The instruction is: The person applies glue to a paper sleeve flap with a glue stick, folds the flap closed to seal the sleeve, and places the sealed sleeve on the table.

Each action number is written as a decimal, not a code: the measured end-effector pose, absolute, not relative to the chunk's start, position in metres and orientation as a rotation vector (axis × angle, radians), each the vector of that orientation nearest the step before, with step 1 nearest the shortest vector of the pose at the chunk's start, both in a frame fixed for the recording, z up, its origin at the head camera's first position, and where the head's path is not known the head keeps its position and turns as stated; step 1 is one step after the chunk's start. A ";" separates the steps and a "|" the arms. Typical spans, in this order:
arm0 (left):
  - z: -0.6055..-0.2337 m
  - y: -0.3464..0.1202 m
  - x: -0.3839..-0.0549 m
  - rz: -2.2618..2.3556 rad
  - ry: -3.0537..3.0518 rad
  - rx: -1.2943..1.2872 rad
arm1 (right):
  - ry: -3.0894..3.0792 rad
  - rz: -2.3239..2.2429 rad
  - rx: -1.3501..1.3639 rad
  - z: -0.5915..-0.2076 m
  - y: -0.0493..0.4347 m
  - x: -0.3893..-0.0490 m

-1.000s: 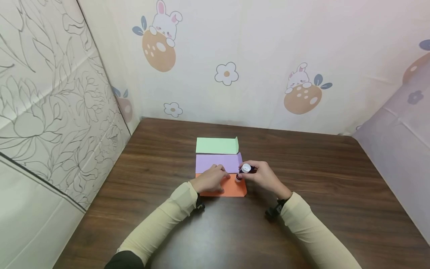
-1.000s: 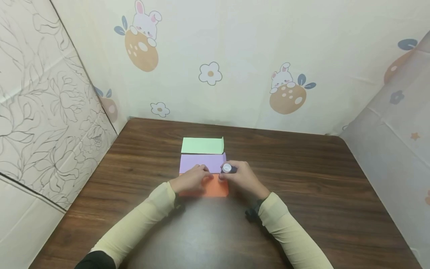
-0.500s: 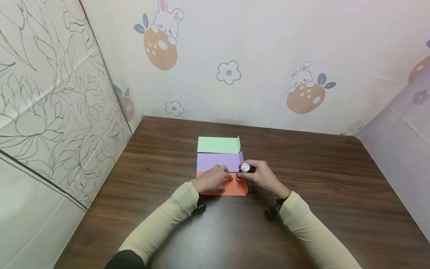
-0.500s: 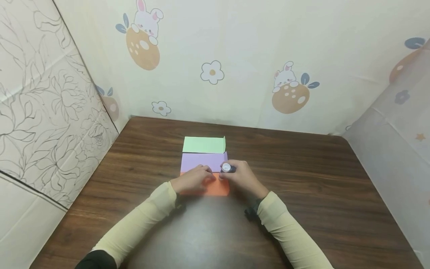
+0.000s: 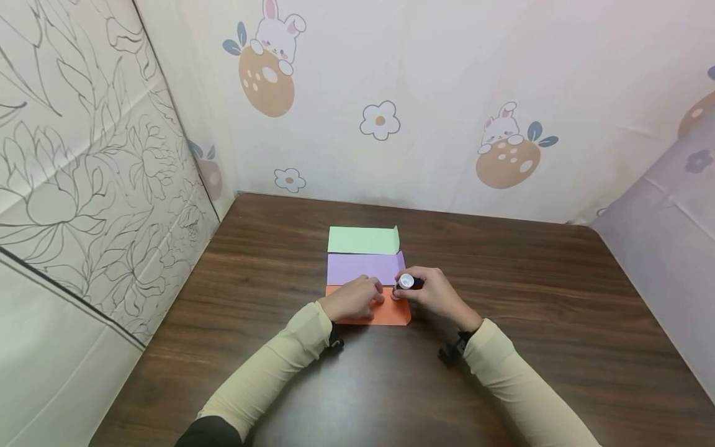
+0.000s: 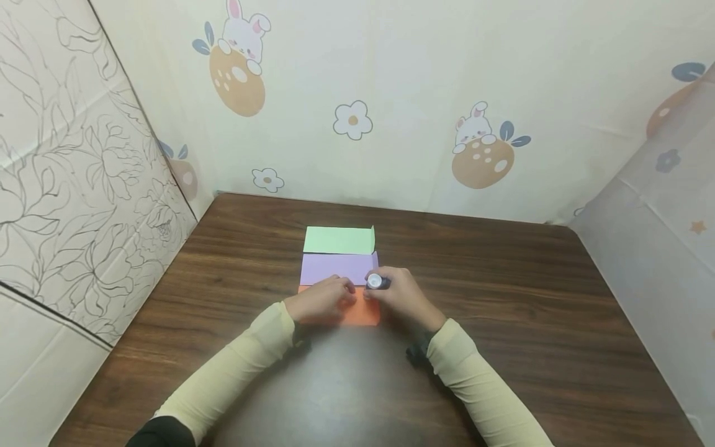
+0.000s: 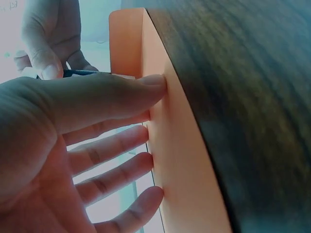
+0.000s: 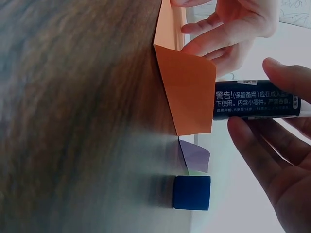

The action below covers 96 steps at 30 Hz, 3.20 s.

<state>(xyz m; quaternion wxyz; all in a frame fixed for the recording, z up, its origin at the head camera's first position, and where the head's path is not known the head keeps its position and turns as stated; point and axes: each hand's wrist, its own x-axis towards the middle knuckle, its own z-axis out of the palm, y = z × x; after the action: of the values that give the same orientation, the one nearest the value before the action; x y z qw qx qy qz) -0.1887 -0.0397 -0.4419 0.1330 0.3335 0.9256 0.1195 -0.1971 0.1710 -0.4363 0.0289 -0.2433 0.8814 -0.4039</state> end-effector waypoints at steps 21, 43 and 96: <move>-0.441 -0.040 -0.189 0.379 2.673 0.928 | 2.610 -1.165 -0.857 -0.430 0.178 -0.183; -0.440 -0.040 -0.185 0.342 2.696 0.966 | 2.756 -1.204 -0.759 -0.435 0.173 -0.198; -0.430 -0.045 -0.197 0.331 2.677 0.968 | 2.725 -1.248 -0.720 -0.427 0.166 -0.208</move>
<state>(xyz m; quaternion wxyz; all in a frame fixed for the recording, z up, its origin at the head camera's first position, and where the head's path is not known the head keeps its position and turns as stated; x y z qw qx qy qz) -0.1970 -0.0451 -0.4296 0.1378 0.3345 0.9252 0.1145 -0.2082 0.1661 -0.4266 0.0295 -0.2336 0.8837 -0.4046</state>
